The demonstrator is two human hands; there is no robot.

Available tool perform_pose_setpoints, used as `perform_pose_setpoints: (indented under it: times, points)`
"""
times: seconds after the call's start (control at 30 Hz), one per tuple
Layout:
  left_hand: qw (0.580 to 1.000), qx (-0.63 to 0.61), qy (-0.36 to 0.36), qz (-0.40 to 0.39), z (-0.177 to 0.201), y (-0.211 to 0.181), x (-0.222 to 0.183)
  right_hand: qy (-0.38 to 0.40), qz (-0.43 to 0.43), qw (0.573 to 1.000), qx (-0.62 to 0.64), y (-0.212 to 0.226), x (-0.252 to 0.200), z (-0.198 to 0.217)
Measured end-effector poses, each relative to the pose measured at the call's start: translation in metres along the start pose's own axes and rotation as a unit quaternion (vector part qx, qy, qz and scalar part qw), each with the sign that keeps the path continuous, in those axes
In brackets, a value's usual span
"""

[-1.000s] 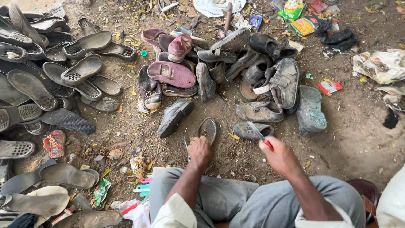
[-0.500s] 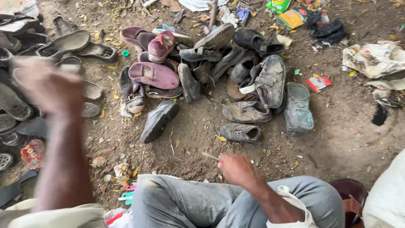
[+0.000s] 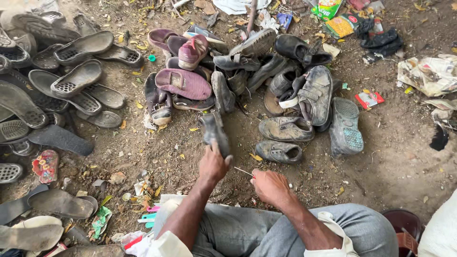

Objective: The person uses a small knife and a glue stick to repair several shoes and sandals, applying adhesive and trimming edges by hand.

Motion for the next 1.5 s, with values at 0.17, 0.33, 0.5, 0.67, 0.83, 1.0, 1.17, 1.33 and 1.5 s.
perform_pose_setpoints:
  times: [0.17, 0.33, 0.5, 0.67, 0.83, 1.0, 1.17, 1.33, 1.5]
  points:
    - [0.998, -0.063, -0.024, 0.018, 0.011, 0.011, 0.007, -0.007, -0.057, 0.998, 0.012, -0.02, 0.001, -0.01]
    - [0.95, 0.167, -0.13, -0.229, 0.02, 0.004, 0.028, -0.019, -0.024, 0.999, -0.01, -0.025, 0.012, -0.029]
    - [0.948, 0.254, -0.048, -0.183, 0.003, 0.012, 0.053, -0.004, -0.016, 0.999, -0.044, -0.04, 0.026, -0.049]
    - [0.92, 0.34, 0.067, -0.183, -0.016, 0.013, 0.053, 0.022, -0.035, 0.998, -0.043, -0.034, 0.031, -0.055]
    - [0.973, 0.192, 0.042, -0.124, -0.006, 0.012, 0.046, 0.001, -0.086, 0.996, 0.021, -0.03, 0.03, -0.039]
    - [0.979, 0.181, 0.039, -0.083, 0.002, 0.018, 0.038, -0.023, -0.062, 0.997, 0.047, -0.026, 0.032, -0.038]
    - [0.986, 0.119, 0.016, -0.113, 0.001, 0.03, 0.027, -0.031, -0.037, 0.995, 0.083, -0.025, 0.033, -0.038]
    - [0.952, 0.287, 0.018, -0.101, -0.001, 0.027, 0.011, -0.059, -0.041, 0.995, 0.072, -0.019, 0.032, -0.034]
    - [0.971, 0.223, -0.002, -0.081, -0.001, 0.023, 0.005, -0.152, 0.064, 0.985, 0.045, 0.021, 0.035, -0.042]
Point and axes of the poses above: each hand's wrist, its own x-axis towards the middle knuckle, its own z-axis out of the back of the hand, y = z × x, the point moved 5 cm from there along x, towards the middle knuckle, and after that the axes turned 15 degrees about -z, right-handed, at the moved point
